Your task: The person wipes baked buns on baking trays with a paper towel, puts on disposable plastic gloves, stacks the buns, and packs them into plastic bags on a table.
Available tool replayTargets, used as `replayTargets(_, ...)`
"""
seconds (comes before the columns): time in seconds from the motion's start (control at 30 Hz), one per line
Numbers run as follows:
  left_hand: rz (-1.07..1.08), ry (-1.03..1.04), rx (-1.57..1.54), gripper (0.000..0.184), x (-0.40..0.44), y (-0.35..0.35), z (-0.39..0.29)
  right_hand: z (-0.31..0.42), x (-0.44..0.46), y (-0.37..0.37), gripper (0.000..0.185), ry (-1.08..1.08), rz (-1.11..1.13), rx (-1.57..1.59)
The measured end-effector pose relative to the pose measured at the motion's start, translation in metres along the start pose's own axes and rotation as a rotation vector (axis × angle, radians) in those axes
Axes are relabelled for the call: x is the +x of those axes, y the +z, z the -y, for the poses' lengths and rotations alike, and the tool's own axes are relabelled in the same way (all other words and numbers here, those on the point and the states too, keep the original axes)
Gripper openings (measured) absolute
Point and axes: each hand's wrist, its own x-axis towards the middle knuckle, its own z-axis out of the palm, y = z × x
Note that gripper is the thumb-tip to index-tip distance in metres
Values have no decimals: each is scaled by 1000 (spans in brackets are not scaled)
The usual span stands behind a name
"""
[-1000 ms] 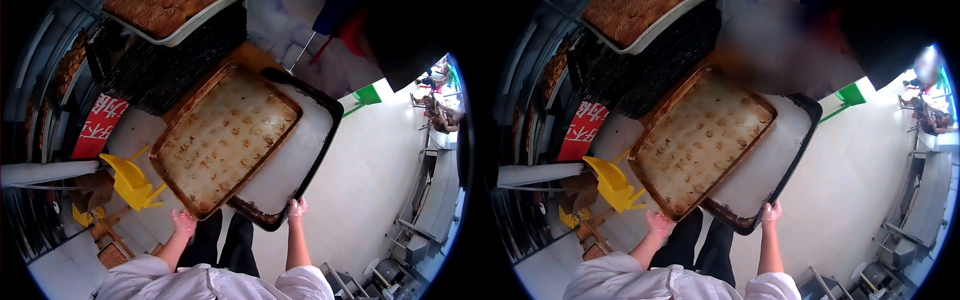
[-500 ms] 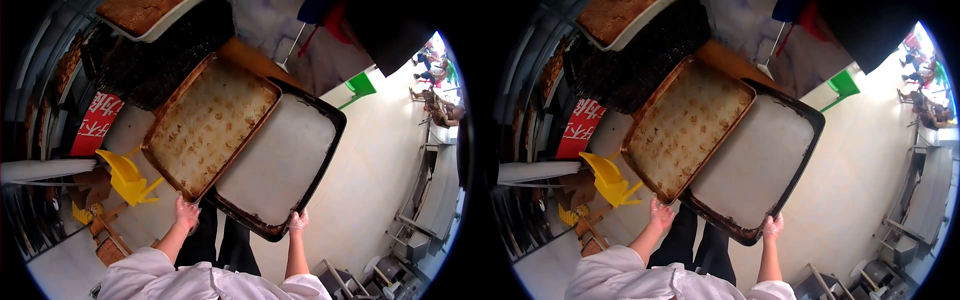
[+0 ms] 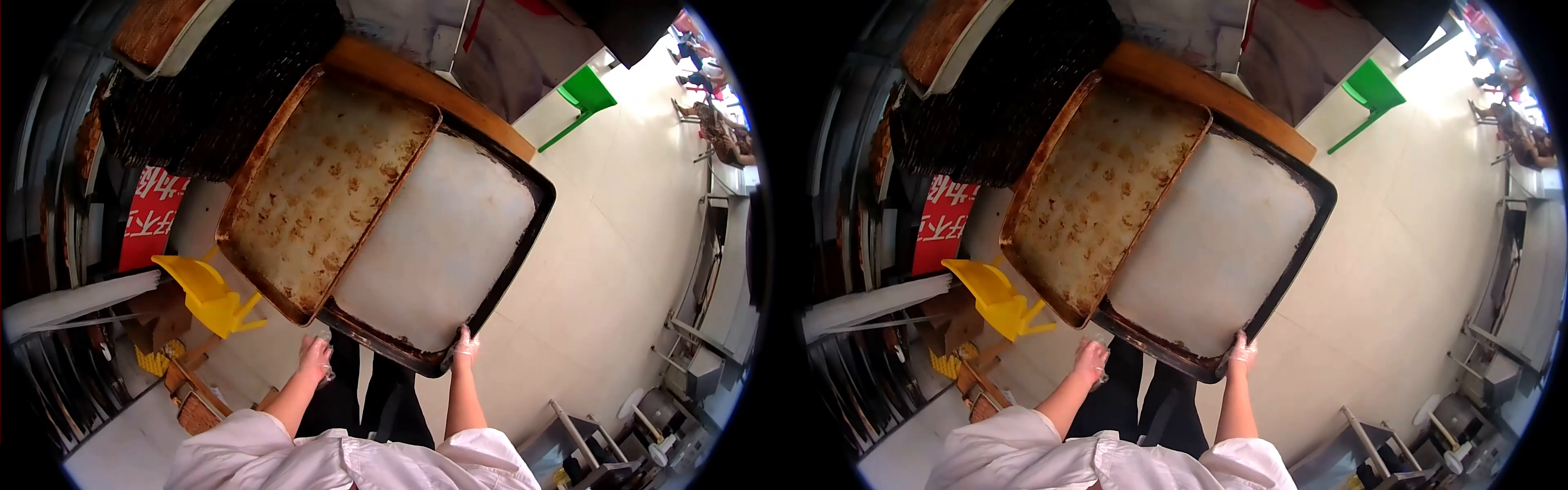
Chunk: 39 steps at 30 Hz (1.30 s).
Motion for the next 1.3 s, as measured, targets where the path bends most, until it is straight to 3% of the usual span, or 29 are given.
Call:
replayTargets(0.07,26,73,132,63,7,11,0,2,4,-1,40,375,165,395)
replayTargets(0.17,270,-92,-41,33,10,23,-6,-7,7,-9,42,309,212,496)
replayTargets(0.27,325,-285,8,17,-7,48,13,15,-9,-47,35,281,223,482)
replayTargets(0.47,279,-277,120,16,-47,66,74,37,-22,-125,38,126,117,264)
replayTargets(0.77,197,-276,439,22,-79,57,75,-12,-50,-166,43,141,26,77)
replayTargets(0.87,73,-189,531,22,-53,56,83,-16,-41,-151,46,195,70,21)
replayTargets(0.97,-2,87,793,22,-28,53,73,-3,-37,-112,47,224,87,57)
replayTargets(1.03,98,148,665,12,-23,58,48,-31,-15,-85,49,218,155,6)
replayTargets(1.17,141,135,553,13,-17,71,24,-42,11,-52,51,136,197,119)
replayTargets(1.23,171,146,534,14,-16,82,21,-18,14,-51,34,173,196,186)
replayTargets(1.3,201,142,515,14,-17,90,22,-20,24,-52,35,143,217,160)
